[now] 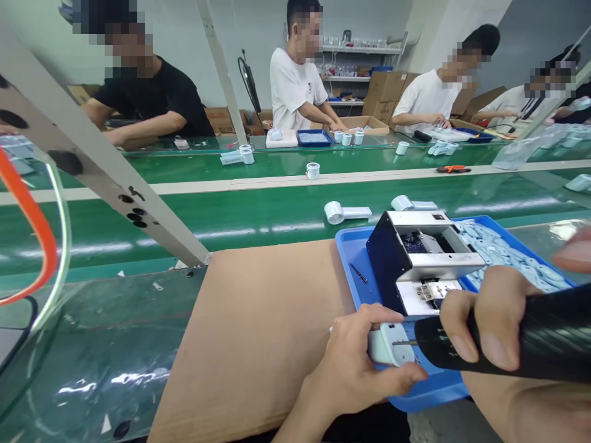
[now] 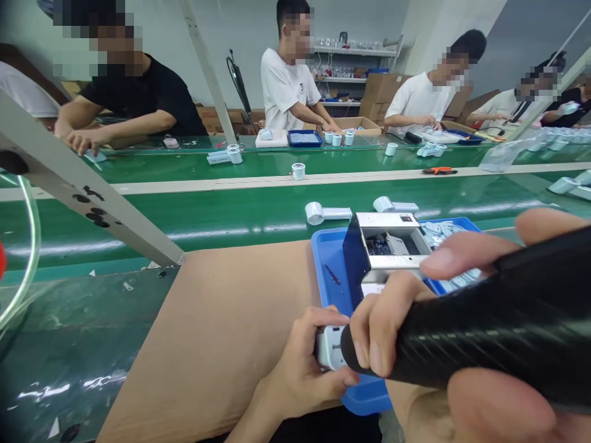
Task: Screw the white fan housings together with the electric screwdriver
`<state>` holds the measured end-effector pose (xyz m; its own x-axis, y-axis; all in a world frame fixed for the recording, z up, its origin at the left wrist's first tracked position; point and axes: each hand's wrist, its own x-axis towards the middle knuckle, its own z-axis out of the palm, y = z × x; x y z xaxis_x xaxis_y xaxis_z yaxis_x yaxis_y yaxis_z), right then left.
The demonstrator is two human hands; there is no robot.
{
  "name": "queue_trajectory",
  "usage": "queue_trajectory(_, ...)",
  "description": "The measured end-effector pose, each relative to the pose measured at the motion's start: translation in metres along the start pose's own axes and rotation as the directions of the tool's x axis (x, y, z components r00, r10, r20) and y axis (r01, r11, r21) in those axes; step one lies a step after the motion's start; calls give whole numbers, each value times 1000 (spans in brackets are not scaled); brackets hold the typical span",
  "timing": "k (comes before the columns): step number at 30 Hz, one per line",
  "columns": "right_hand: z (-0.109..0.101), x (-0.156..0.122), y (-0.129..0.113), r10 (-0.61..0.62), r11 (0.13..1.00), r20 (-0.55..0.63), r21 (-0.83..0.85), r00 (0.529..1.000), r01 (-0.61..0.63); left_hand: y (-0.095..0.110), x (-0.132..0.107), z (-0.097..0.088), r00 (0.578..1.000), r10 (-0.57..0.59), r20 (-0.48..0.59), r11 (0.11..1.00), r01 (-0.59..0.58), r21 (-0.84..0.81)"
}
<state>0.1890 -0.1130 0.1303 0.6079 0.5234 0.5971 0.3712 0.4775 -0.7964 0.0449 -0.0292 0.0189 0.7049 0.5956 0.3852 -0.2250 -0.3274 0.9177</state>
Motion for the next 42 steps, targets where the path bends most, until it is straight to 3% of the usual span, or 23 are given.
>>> queue_trajectory(3,-34,14,22,-57,998,-32,12,998,58,6,-2,-5,992,-121,19,992,121,39)
queue_trajectory(5,-43,26,33,-104,995,-72,-1,992,104,9,-2,-7,978,-204,42,978,202,60)
queue_trajectory(10,-44,48,54,-242,970,-60,-29,968,240,11,-1,-6,966,-256,43,966,253,59)
queue_trajectory(15,-52,45,69,-331,942,27,-38,943,332,12,1,-7,971,-230,58,972,232,-40)
queue_trajectory(23,-51,44,63,-392,917,30,-67,919,394,10,0,-8,961,-262,90,960,269,-79)
queue_trajectory(31,-50,39,65,-272,962,126,3,954,273,11,-1,-7,972,-228,59,969,232,-90)
queue_trajectory(36,-52,46,67,-362,931,76,-28,929,365,13,1,-5,969,-235,76,966,241,-94)
queue_trajectory(42,-53,44,67,-236,972,51,13,970,236,14,0,-5,969,-241,46,966,244,-80)
